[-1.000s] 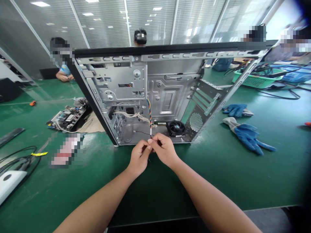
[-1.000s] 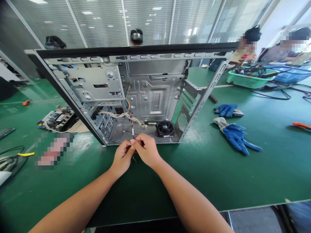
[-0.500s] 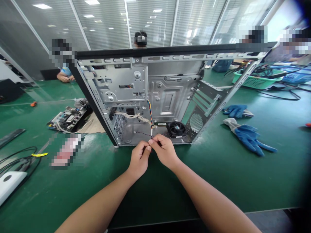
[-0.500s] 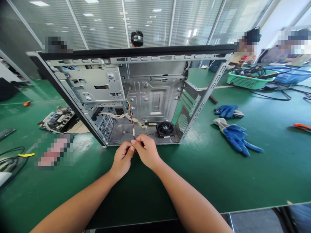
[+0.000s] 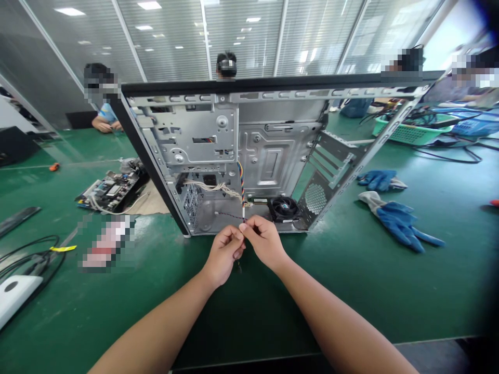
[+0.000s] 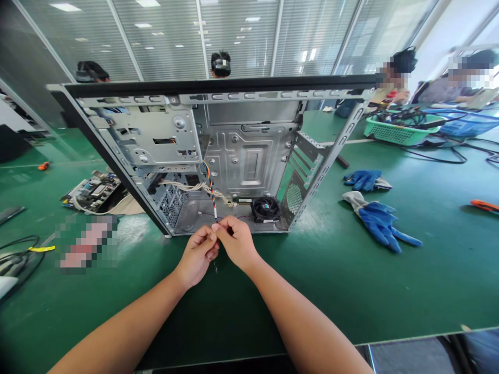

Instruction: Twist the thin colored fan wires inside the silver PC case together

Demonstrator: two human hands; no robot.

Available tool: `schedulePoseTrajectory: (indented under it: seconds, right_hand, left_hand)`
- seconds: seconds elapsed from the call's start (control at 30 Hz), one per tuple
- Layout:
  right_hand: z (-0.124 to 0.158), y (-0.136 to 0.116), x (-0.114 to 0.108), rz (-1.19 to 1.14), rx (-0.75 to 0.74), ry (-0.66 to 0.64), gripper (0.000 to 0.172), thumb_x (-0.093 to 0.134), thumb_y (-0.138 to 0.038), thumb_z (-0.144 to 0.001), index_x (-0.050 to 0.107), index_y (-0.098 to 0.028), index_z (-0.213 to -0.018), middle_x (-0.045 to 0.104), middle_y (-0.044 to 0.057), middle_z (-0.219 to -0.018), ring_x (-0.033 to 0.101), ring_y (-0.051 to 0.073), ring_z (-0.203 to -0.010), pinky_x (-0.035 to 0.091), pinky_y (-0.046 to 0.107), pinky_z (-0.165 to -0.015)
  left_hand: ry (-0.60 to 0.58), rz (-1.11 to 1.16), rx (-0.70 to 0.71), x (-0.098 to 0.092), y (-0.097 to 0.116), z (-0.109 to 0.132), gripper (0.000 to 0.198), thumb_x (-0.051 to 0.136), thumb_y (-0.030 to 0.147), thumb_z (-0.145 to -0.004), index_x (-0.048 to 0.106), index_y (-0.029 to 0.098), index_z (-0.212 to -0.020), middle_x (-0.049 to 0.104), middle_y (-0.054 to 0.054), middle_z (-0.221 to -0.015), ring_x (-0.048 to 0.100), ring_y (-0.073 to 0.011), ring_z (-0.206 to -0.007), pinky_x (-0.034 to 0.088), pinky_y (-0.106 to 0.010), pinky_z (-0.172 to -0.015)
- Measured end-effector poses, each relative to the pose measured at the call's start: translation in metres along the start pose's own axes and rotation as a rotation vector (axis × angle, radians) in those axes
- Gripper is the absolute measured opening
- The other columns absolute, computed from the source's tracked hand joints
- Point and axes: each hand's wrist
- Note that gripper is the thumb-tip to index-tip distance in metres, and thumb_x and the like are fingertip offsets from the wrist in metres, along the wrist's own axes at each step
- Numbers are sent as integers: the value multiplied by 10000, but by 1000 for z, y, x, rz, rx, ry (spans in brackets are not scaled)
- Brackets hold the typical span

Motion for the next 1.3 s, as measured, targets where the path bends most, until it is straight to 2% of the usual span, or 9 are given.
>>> schedulePoseTrajectory:
  seconds: [0.2,0.4,0.7,0.9,1.13,1.3]
  right_hand:
    - [1,0,0,18,-25,16,257,579,-319,-829,491,-200,-619,445,-39,-562,394,109,-539,336,245,-514]
    - [2,-3,0,34,-45,19,242,590,-319,-820,506,-203,-626,440,-41,-558,387,110,-534,325,247,-507]
    - [3,-7,-2,60,-53,45,228,587,-302,-827,530,-196,-633,489,-28,-581,434,114,-554,352,252,-534]
    - [1,-8,-3,-7,-5,-1,252,554,-322,-843,503,-204,-627,494,-38,-550,448,112,-527,359,244,-508]
    - [0,-4,-3,-95,43,-46,264,551,-350,-858,509,-196,-647,475,-39,-573,449,110,-537,369,240,-510]
    - [0,-2,-2,-90,33,-16,263,576,-343,-843,514,-192,-637,476,-38,-562,426,107,-532,354,240,-508]
  left_hand:
    - [88,-142,104,-1,-2,0,249,681,339,-807,500,177,-756,419,64,-612,336,-54,-495,250,-196,-472]
    - [149,-369,196,-3,-2,0,232,681,350,-801,549,171,-738,455,53,-583,366,-75,-509,278,-213,-496]
    - [130,-511,242,-1,3,4,249,634,342,-837,531,165,-695,451,52,-559,366,-77,-500,291,-218,-504]
    - [72,-332,152,-2,1,3,259,650,376,-826,538,166,-723,440,61,-522,375,-67,-466,258,-207,-466]
    - [-8,-1,-18,0,1,2,282,726,350,-761,520,158,-732,526,34,-637,379,-35,-457,239,-192,-462]
    - [-2,39,-6,2,1,2,285,721,326,-771,497,157,-722,486,50,-607,349,-28,-456,232,-189,-468]
Point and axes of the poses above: each hand's wrist, its own z-axis away from the middle knuckle, its own x-axis out of the palm, y = z × x
